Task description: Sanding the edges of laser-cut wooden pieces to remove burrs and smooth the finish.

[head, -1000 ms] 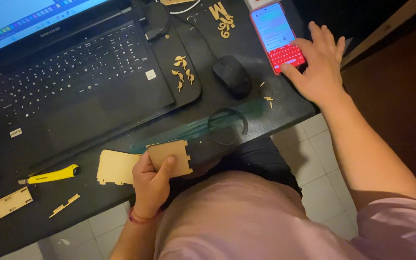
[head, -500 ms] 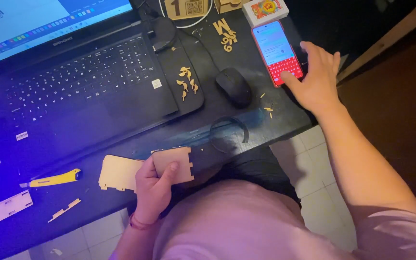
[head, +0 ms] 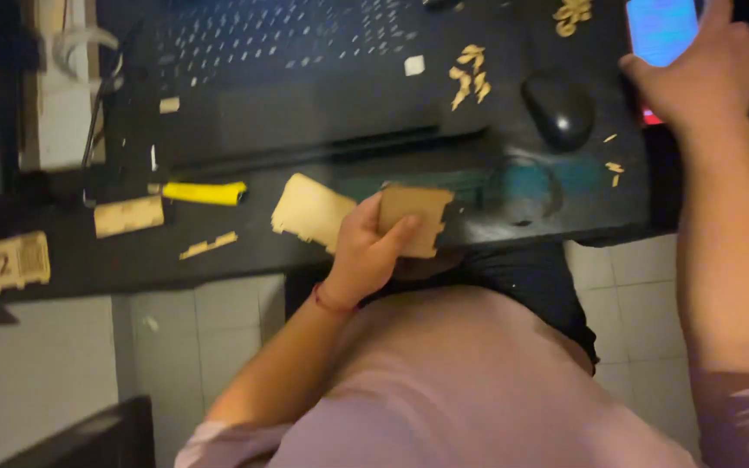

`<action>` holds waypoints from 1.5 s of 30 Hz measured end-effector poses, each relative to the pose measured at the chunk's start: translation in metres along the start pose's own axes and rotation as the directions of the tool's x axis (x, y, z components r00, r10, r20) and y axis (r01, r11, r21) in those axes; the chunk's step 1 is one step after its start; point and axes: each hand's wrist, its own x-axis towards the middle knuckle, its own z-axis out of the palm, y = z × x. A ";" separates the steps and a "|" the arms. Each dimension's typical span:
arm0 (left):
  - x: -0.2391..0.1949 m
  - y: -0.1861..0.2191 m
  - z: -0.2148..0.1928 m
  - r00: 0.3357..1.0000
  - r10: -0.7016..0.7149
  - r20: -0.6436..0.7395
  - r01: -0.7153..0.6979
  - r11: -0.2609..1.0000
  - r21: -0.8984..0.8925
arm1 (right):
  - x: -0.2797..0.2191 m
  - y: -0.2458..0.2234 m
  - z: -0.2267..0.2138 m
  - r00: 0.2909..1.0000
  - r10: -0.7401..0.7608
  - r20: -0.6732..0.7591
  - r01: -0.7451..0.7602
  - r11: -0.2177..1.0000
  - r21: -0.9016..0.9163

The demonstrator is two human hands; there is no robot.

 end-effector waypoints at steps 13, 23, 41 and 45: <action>0.000 0.023 0.003 0.993 -0.045 -0.109 -0.021 0.846 -0.532 | -0.157 -0.102 -0.109 0.827 -0.545 -0.136 0.559 0.772 0.304; -0.013 0.091 -0.003 0.977 0.210 -0.047 -0.214 0.971 -0.107 | -0.172 -0.111 -0.142 0.970 -0.220 -0.101 0.226 0.677 0.700; -0.029 0.096 0.032 0.744 0.666 0.055 -0.589 0.615 0.525 | -0.193 -0.116 -0.229 0.810 -0.484 -0.331 0.560 0.471 0.682; -0.026 0.101 0.040 0.734 0.677 0.060 -0.603 0.609 0.515 | -0.188 -0.099 -0.205 0.796 -0.467 -0.385 0.594 0.486 0.641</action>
